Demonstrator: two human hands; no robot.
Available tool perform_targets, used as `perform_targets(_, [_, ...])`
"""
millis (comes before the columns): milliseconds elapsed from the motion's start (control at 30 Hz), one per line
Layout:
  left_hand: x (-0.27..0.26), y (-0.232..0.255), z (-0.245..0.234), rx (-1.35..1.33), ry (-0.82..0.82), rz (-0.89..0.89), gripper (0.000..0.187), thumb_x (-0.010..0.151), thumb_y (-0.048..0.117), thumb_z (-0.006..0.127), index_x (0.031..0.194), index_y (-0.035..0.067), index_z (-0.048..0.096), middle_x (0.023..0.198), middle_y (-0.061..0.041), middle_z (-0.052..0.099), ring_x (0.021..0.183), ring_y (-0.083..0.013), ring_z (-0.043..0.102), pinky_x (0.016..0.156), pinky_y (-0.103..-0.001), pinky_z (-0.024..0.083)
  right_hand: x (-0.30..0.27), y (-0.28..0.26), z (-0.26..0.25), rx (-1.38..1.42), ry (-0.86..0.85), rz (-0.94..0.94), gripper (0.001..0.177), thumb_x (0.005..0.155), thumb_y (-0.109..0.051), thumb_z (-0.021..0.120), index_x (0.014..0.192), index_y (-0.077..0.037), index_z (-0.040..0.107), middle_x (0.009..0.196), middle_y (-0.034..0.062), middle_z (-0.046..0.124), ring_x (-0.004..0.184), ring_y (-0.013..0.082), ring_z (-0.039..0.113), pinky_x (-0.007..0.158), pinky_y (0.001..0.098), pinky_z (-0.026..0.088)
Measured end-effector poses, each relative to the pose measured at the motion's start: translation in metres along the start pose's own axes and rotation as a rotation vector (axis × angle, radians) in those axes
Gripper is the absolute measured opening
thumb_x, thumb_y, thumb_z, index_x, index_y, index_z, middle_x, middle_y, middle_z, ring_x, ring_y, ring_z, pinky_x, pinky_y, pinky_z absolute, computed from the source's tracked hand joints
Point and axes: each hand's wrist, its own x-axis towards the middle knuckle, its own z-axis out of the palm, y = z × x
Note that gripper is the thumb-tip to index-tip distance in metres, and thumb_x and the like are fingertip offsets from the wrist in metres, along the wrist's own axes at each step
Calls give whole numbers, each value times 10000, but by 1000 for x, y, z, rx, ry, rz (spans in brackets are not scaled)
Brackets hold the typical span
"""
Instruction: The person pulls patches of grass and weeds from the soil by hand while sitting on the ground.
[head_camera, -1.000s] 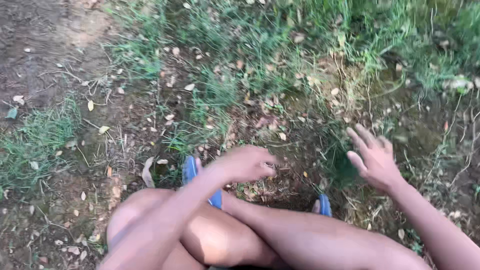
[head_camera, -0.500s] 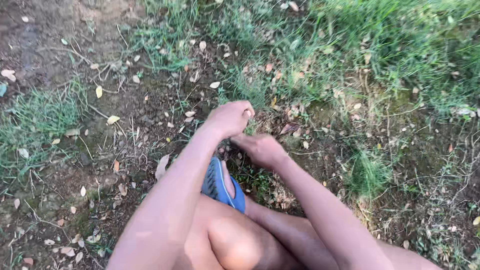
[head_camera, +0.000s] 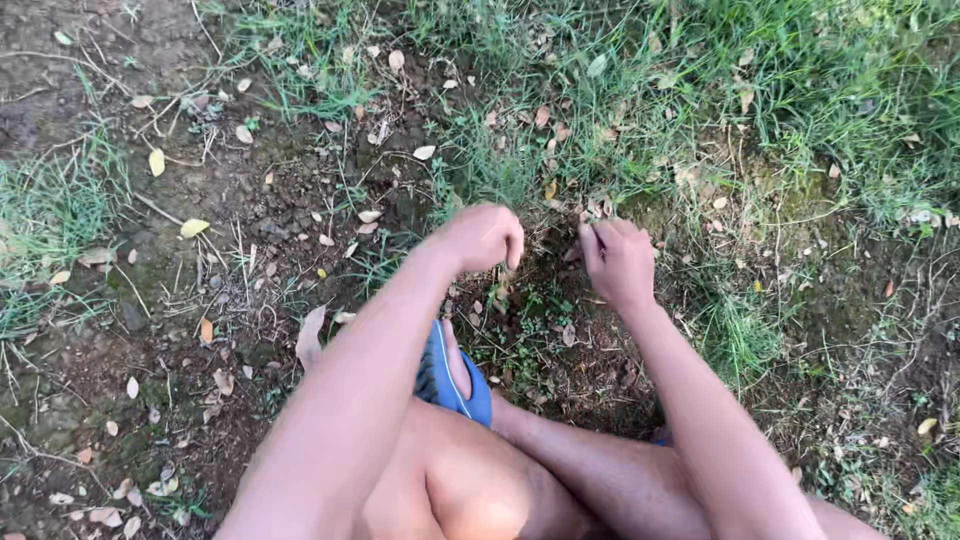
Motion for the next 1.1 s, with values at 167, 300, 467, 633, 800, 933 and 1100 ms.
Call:
perform_targets(167, [28, -5, 11, 544, 138, 243, 468, 787, -78, 512, 1193, 154, 516, 1270, -24, 532, 1245, -246, 424, 1072, -486, 292, -22, -45, -48, 170, 15, 23, 210, 951, -226, 521, 1102, -93, 583, 1179, 113, 542, 1141, 300, 505, 943, 409, 392])
perform_targets(300, [61, -63, 30, 796, 402, 194, 291, 934, 275, 512, 1189, 142, 561, 1198, -38, 569, 1156, -229, 503, 1069, -461, 331, -28, -55, -49, 102, -29, 23, 346, 972, -269, 458, 1267, -89, 484, 1361, 141, 460, 1272, 306, 426, 1050, 427, 312])
perform_targets(467, [69, -73, 33, 850, 551, 184, 225, 913, 373, 504, 1019, 198, 597, 968, -1, 547, 952, -208, 526, 875, -386, 411, -25, -49, -43, 105, -6, 43, 329, 975, -283, 447, 1246, -102, 494, 1330, 107, 482, 1255, 272, 443, 1042, 410, 318])
perform_targets(633, [88, -58, 43, 928, 625, 139, 125, 857, 307, 560, 871, 206, 633, 908, -5, 559, 893, -215, 513, 825, -420, 365, -28, -50, -45, 71, -9, 72, 322, 965, -301, 462, 1232, -127, 506, 1321, 82, 494, 1245, 249, 455, 1032, 402, 327])
perform_targets(800, [97, -31, 44, 1118, 545, 216, 150, 789, 126, 560, 776, 175, 701, 770, -40, 661, 777, -248, 583, 838, -516, 350, -27, -49, -42, 80, -31, 94, 337, 939, -329, 478, 1218, -145, 517, 1313, 72, 492, 1252, 239, 448, 1023, 409, 329])
perform_targets(933, [96, -18, 43, 1270, 313, -1, 184, 838, 70, 511, 886, 104, 685, 847, -100, 648, 770, -281, 572, 775, -526, 333, -21, -44, -35, 113, 54, 110, 295, 930, -318, 507, 1179, -163, 541, 1239, 26, 523, 1184, 204, 487, 992, 383, 332])
perform_targets(1100, [117, -58, 54, 632, 393, -89, 214, 796, 164, 482, 833, 96, 682, 782, -68, 658, 776, -290, 651, 694, -466, 449, 34, -40, -24, 289, 76, -138, 150, 911, -166, 530, 1013, -157, 640, 1026, 23, 624, 949, 219, 632, 783, 336, 488])
